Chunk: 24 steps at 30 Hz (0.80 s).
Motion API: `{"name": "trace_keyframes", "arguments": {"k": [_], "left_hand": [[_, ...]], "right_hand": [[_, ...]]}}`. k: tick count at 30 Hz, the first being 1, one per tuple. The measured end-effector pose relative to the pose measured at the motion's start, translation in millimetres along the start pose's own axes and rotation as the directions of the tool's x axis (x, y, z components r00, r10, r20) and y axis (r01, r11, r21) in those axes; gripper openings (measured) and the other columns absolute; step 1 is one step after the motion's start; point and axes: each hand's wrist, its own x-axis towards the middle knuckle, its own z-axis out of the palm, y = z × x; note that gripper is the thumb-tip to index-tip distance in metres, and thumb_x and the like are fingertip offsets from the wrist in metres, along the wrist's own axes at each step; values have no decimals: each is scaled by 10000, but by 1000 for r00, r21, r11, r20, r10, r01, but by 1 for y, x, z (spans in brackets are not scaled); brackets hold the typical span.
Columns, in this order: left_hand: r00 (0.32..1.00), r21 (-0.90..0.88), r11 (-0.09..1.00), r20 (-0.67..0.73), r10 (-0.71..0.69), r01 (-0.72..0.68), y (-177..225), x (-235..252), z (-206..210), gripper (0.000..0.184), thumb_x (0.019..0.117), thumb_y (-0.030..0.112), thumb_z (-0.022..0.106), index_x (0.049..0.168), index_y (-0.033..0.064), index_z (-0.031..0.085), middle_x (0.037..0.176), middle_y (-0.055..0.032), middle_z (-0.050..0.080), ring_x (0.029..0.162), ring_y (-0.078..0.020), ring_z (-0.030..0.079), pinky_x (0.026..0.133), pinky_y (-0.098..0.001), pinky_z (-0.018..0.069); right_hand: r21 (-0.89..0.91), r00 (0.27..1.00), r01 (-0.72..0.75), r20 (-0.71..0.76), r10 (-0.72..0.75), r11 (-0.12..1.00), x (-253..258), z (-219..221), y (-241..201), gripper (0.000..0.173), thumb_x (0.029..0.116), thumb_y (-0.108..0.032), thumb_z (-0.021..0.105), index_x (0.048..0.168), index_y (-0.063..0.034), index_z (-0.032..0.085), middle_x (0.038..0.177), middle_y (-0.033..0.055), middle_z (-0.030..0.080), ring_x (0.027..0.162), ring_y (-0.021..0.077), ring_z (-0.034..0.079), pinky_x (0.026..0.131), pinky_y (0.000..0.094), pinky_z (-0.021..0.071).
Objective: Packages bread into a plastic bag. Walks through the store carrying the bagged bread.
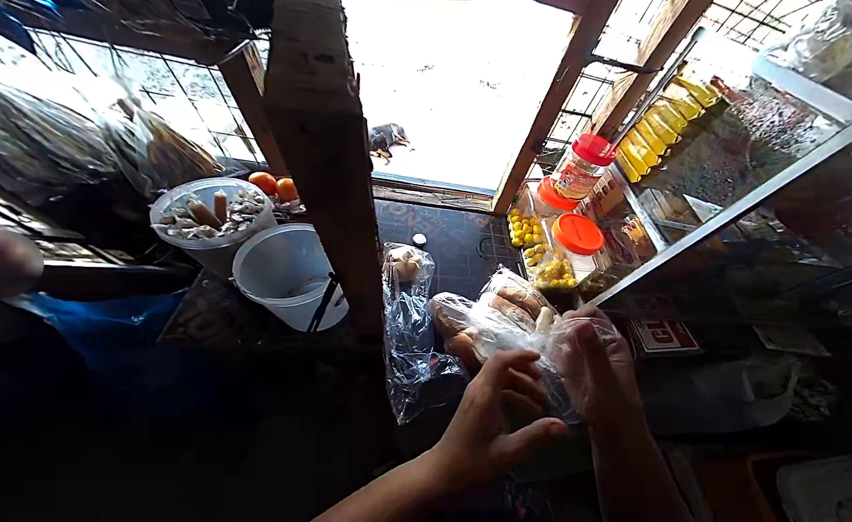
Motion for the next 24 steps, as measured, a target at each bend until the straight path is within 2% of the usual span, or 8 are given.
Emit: {"name": "trace_keyframes", "arguments": {"k": [4,10,14,16,19,20,22,24], "left_hand": [[990,8,999,-136,32,-31,0,24,31,470,906,106,759,1234,-86,483,1124,-124,596,979,-132,682,841,-301,626],[996,-175,984,-85,-4,-11,22,25,34,86,1038,114,572,1114,104,612,932,67,687,752,15,648,664,-168,567],[990,-293,949,-42,-136,118,31,22,32,50,1040,171,590,1076,146,613,817,82,641,588,54,550,492,-109,461],[983,-268,946,6,-186,181,27,21,38,23,1039,160,589,1058,146,591,776,89,622,558,60,522,469,-105,440],[964,-220,942,139,-227,254,12,17,47,19,1039,117,569,1056,113,563,741,100,616,552,61,524,470,-111,435],[954,-212,940,195,-229,269,7,15,49,23,1040,113,563,1059,100,560,727,99,608,553,57,526,476,-117,439],[930,-207,938,305,-207,277,0,7,51,52,1054,123,544,1067,73,549,714,88,585,564,46,519,495,-130,443],[904,-183,951,396,-161,249,-1,-3,52,88,1058,115,533,1072,29,544,728,60,592,585,32,532,527,-143,461]], "right_hand": [[101,998,41,37,-45,994,-11,-6,-3,322,949,-475,654,1101,-196,702,969,-88,726,869,1,687,795,201,592],[144,963,115,226,-145,983,-15,-41,-27,201,960,-345,695,1084,-189,670,919,-131,675,710,-89,587,615,83,486],[-174,985,172,63,-163,970,-36,-69,-35,132,920,-227,761,1008,-206,665,855,-143,658,658,-99,550,578,72,466],[-483,946,207,-122,-300,851,-54,-74,-36,221,903,-284,778,1049,-187,645,851,-132,629,651,-84,515,575,91,441],[-796,794,282,-119,-596,535,-89,-71,-45,183,978,-290,661,1148,-232,625,1090,-103,639,1006,16,629,877,228,548],[-817,776,302,-89,-624,491,-102,-64,-48,129,1004,-252,598,1128,-236,627,1081,-91,654,1014,49,658,884,263,579],[-815,856,252,-63,-513,521,-132,-44,-46,169,1060,-200,482,1063,-169,649,1018,-38,684,976,73,688,860,268,605],[-848,947,44,-134,-293,529,-158,-21,-35,250,1003,-70,437,982,-54,686,946,33,704,921,74,682,847,237,580]]}}
